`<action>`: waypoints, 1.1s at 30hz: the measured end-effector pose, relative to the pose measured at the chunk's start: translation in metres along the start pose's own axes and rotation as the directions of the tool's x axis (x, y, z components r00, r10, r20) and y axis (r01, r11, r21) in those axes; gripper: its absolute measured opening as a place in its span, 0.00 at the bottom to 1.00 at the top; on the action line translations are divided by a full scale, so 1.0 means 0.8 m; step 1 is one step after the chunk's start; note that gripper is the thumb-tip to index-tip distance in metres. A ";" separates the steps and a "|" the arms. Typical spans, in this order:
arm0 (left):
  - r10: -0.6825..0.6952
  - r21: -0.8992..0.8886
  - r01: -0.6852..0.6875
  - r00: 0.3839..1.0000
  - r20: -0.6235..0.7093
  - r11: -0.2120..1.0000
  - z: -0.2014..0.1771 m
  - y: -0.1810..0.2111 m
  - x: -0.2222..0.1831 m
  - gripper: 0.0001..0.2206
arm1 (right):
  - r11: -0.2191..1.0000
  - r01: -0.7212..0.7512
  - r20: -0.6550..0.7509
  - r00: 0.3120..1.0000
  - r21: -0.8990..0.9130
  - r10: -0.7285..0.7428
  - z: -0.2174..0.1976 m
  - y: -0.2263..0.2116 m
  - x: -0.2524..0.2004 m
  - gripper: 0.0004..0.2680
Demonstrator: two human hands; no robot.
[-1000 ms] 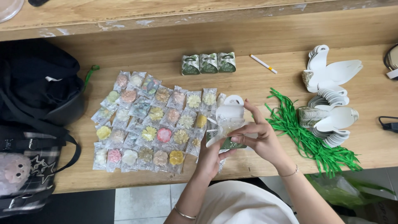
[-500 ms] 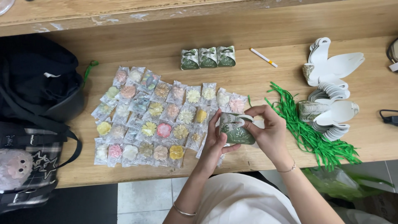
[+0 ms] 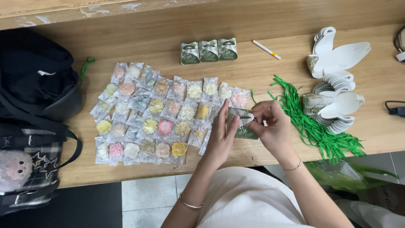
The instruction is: The person places individually wrapped flower-shaped items into decorative paper boxes and folds the boxes closed on a wooden surface.
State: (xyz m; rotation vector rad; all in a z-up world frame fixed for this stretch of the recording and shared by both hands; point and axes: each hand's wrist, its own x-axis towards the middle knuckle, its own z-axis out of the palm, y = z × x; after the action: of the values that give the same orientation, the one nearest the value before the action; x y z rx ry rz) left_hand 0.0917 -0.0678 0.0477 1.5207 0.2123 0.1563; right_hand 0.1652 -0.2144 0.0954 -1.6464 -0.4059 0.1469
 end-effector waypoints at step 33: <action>0.517 0.563 -0.417 0.856 -0.023 0.714 0.008 0.084 0.005 0.05 | 0.964 -0.186 0.124 0.979 0.191 0.164 -0.033 0.017 -0.036 0.15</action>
State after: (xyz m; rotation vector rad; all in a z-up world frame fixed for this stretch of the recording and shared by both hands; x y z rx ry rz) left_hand 0.0989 -0.0704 0.1150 2.1159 -0.0044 0.6982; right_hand 0.1496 -0.2500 0.0811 -1.4763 -0.3142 0.3983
